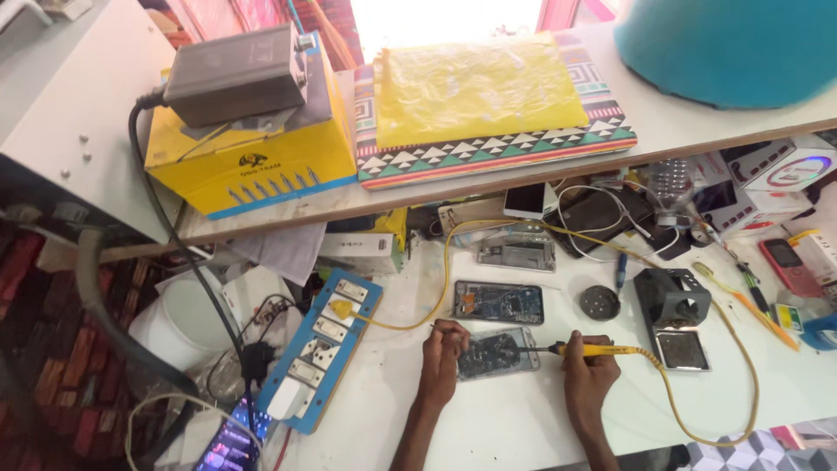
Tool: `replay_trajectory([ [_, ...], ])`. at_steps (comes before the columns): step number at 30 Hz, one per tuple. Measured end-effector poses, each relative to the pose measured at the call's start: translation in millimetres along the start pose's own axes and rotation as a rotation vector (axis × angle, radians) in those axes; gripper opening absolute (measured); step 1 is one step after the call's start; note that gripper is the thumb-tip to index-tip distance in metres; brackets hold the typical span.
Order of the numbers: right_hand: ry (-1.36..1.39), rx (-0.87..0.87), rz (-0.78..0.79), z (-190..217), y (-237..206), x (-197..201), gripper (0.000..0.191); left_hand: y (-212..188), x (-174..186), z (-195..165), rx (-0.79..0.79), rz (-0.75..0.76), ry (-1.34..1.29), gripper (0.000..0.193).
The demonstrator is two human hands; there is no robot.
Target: The person uses a soldering iron and tweezers to work on a disassembled mobile phone circuit board. They apply heat to specific points on the board while holding it steady with tweezers.
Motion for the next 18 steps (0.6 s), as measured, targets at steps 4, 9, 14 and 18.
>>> replay_trajectory([
  [4,-0.098,0.087,-0.004,1.9,-1.9,3.0,0.025,-0.9,-0.1,-1.6,-0.021,-0.005,0.031,0.017],
  [9,0.013,-0.045,0.071,-3.0,9.9,-4.4,0.029,7.2,-4.6,-7.6,0.046,-0.057,-0.065,0.016],
  [14,0.035,-0.013,0.102,-0.9,28.4,-19.7,0.031,8.4,-5.8,-18.9,0.02,-0.075,0.018,0.02],
  [18,-0.062,0.028,0.031,4.1,33.4,-26.5,0.029,10.3,-6.3,-25.2,-0.019,-0.063,0.058,0.023],
])
Point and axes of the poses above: each hand's wrist, its own y-axis towards the middle knuckle, its own x-axis out of the back of the hand, z = x × y, the point moved 3 cm from there along y, towards the middle knuckle, and after that the axes turned 4 degrees about -z, right-handed, at the moved point
